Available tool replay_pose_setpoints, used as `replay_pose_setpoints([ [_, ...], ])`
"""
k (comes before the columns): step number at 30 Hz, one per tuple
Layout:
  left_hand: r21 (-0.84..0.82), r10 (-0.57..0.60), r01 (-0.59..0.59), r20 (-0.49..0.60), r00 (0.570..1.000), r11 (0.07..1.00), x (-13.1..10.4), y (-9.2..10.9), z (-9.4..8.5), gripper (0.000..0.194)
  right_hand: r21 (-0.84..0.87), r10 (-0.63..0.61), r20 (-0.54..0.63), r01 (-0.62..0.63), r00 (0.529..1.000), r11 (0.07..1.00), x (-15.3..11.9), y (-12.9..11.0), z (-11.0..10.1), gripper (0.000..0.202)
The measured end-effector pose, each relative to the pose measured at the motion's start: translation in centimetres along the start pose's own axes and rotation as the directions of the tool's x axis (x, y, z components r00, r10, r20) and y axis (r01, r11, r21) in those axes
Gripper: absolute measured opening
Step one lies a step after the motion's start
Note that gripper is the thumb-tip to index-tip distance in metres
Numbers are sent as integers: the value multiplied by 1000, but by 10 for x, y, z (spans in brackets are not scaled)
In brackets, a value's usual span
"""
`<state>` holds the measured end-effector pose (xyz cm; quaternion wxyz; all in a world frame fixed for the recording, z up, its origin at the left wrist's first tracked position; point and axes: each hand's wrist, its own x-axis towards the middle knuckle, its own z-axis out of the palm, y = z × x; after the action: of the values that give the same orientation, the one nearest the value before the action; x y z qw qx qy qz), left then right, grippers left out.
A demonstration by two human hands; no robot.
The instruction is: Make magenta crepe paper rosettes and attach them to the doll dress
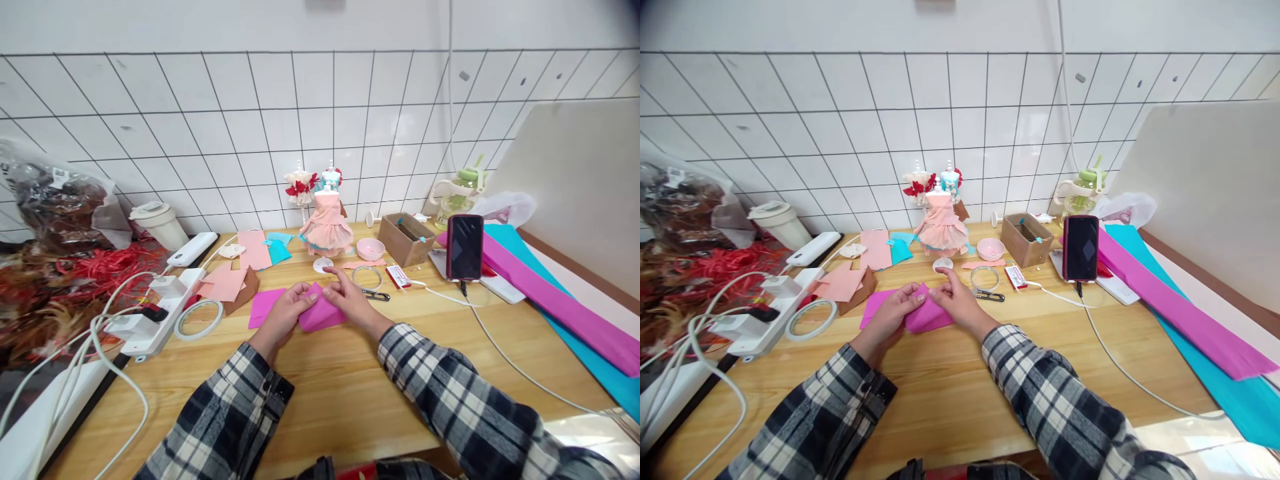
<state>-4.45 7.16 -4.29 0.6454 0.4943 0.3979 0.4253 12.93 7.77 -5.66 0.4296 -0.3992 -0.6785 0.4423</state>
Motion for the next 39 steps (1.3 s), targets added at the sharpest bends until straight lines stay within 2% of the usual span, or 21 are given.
replay_pose_setpoints([
  [3,215,72,-49,-102,992,975,3,0,-8,34,39,130,175,-139,976,990,-7,5,-1,72],
  [6,528,197,-84,-161,967,845,8,-4,-13,27,26,177,276,-192,945,981,-17,7,-11,78],
  [8,640,255,-94,-163,953,763,11,-8,-15,23,-68,188,304,-175,934,982,-20,6,-17,81],
  [12,749,319,-68,-196,927,659,14,-13,-17,22,-193,203,353,-142,913,971,-20,1,-21,82],
  [15,791,332,-27,-225,916,611,14,-15,-20,23,-153,228,393,-181,891,971,-19,-3,-24,79],
  [18,815,324,14,-245,914,579,16,-16,-23,22,-101,274,411,-255,870,962,-20,-4,-28,86],
  [21,842,357,8,-238,904,540,16,-14,-23,22,-90,306,407,-295,861,951,-20,-3,-32,88],
  [22,859,410,-5,-239,880,512,15,-12,-22,24,-97,313,392,-300,865,949,-20,-2,-33,87],
  [23,883,486,-18,-241,840,470,13,-9,-21,27,-114,322,366,-302,873,947,-19,-1,-33,85],
  [25,935,661,-32,-226,715,354,7,-1,-16,40,-179,337,291,-295,896,939,-18,0,-33,80],
  [26,950,711,-44,-199,675,308,3,2,-12,41,-227,337,249,-284,908,932,-18,1,-32,79],
  [27,953,712,-82,-159,684,291,-1,5,-9,38,-278,328,214,-264,920,924,-18,2,-31,78],
  [29,933,562,-229,37,826,276,-7,6,-1,25,-364,282,188,-200,941,910,-18,5,-29,79],
  [30,919,449,-298,159,879,258,-9,5,2,20,-400,250,182,-161,951,902,-18,6,-28,79],
  [31,906,344,-349,257,903,239,-10,3,4,17,-434,214,173,-120,961,893,-18,7,-28,79],
  [32,900,269,-375,313,911,223,-10,0,5,18,-471,176,154,-85,972,878,-18,8,-29,78],
  [34,905,206,-377,338,918,196,-8,-7,4,24,-553,102,89,-36,991,832,-17,7,-33,70],
  [36,916,201,-353,316,927,191,-4,-11,0,30,-612,15,84,40,996,790,-16,5,-38,45],
  [38,927,206,-324,285,936,191,-1,-12,-4,29,-612,-63,204,177,977,771,-15,2,-41,18],
  [39,933,215,-306,265,940,189,0,-12,-5,28,-593,-91,290,253,953,765,-15,1,-41,11],
])
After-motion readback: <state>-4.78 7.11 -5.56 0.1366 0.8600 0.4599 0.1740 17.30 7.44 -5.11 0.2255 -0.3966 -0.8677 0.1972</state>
